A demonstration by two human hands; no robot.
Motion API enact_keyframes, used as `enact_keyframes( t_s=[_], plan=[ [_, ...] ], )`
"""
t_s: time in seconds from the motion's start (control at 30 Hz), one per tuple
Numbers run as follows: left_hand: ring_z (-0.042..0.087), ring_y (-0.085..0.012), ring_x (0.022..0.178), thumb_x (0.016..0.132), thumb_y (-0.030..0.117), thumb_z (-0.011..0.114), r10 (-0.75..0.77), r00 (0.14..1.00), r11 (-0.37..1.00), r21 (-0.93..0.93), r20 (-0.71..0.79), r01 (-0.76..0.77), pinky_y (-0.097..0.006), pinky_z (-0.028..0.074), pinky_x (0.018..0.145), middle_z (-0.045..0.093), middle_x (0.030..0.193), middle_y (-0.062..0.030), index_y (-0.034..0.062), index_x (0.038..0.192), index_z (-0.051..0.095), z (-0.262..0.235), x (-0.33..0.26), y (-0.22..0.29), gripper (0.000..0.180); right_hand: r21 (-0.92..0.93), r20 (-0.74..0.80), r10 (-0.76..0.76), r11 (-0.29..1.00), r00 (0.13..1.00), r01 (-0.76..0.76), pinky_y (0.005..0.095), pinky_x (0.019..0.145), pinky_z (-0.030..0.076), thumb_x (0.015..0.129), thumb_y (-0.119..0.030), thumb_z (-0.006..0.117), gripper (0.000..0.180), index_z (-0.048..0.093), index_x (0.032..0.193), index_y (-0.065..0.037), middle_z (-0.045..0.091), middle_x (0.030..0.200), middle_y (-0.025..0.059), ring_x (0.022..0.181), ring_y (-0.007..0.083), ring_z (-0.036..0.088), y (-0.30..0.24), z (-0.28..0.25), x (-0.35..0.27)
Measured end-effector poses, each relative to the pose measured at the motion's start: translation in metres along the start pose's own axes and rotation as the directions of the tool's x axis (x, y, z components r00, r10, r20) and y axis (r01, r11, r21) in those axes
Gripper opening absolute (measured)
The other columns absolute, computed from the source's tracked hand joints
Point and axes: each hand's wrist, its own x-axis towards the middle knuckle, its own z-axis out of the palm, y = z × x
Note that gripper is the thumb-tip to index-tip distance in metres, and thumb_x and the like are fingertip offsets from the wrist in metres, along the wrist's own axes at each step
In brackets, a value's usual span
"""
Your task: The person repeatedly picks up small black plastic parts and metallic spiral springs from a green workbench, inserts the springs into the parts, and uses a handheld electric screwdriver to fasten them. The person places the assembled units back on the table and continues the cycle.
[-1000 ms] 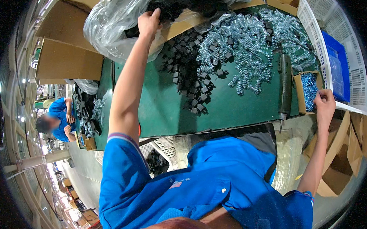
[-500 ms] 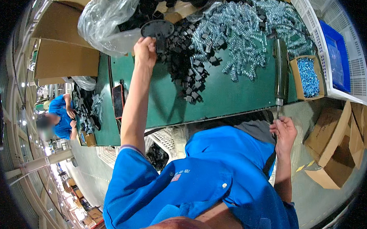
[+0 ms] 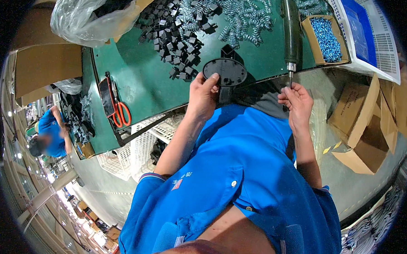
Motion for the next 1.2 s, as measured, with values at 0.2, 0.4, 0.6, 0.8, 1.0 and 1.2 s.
enact_keyframes(
  t_s=[0.2,0.4,0.6,0.8,1.0,1.2],
  plan=[
    [0.067,-0.0239,0.090,0.086,0.019,0.071,0.466,0.855,0.269,0.884,0.227,-0.382,-0.037,0.053,0.076,0.063,0.111,-0.0186,-0.0054,0.124,0.053,-0.010,-0.008,0.006,0.048,0.000,-0.058,-0.060,0.998,0.997,0.060,0.0278,0.068,0.056,0.094,-0.006,0.062,0.023,0.055,0.115,0.001,0.067,0.095,0.0112,0.078,0.0169,0.068,0.007,0.008,-0.007],
    [0.065,-0.0339,0.086,0.082,0.025,0.075,0.460,0.793,-0.239,0.916,0.400,-0.323,-0.041,0.053,0.073,0.065,0.096,-0.0159,0.0016,0.111,0.065,0.002,-0.030,0.059,0.038,0.006,-0.114,-0.050,0.999,0.992,0.051,0.0291,0.071,0.056,0.095,-0.004,0.060,0.028,0.052,0.121,0.002,0.065,0.099,0.0127,0.084,0.0203,0.068,0.006,0.013,-0.015],
    [0.066,-0.0312,0.082,0.084,0.019,0.070,0.501,0.685,-0.269,0.848,0.528,-0.457,-0.040,0.052,0.069,0.066,0.090,-0.0106,0.0064,0.096,0.071,0.012,0.029,0.081,0.017,0.007,-0.126,-0.067,0.998,0.990,0.069,0.0295,0.074,0.056,0.095,-0.002,0.058,0.027,0.052,0.122,0.002,0.066,0.101,0.0133,0.087,0.0215,0.068,0.005,0.014,-0.015],
    [0.066,-0.0341,0.081,0.086,0.015,0.065,0.445,0.629,-0.239,0.762,0.637,-0.602,-0.042,0.052,0.070,0.066,0.091,-0.0122,0.0087,0.099,0.072,0.032,0.107,0.072,0.016,0.010,-0.153,-0.126,0.992,0.980,0.129,0.0298,0.076,0.057,0.096,-0.003,0.058,0.026,0.053,0.121,0.003,0.065,0.102,0.0139,0.087,0.0218,0.068,0.010,0.019,-0.017],
    [0.066,-0.0338,0.084,0.085,0.007,0.059,0.387,0.448,-0.450,0.589,0.806,-0.671,-0.044,0.054,0.070,0.066,0.099,-0.0084,0.0113,0.104,0.072,0.050,0.155,0.076,0.023,0.037,-0.173,-0.116,0.992,0.978,0.124,0.0302,0.076,0.057,0.097,-0.004,0.057,0.025,0.053,0.121,0.003,0.065,0.103,0.0144,0.088,0.0224,0.068,0.009,0.018,-0.017],
    [0.065,-0.0319,0.082,0.083,0.009,0.062,0.208,0.360,-0.586,0.410,0.909,-0.698,-0.043,0.054,0.066,0.060,0.092,-0.0076,0.0113,0.098,0.066,0.053,0.174,0.074,0.016,0.038,-0.156,-0.112,0.992,0.981,0.119,0.0303,0.075,0.057,0.097,-0.005,0.057,0.025,0.054,0.121,0.002,0.065,0.101,0.0135,0.087,0.0216,0.068,0.008,0.015,-0.015]
  ],
)
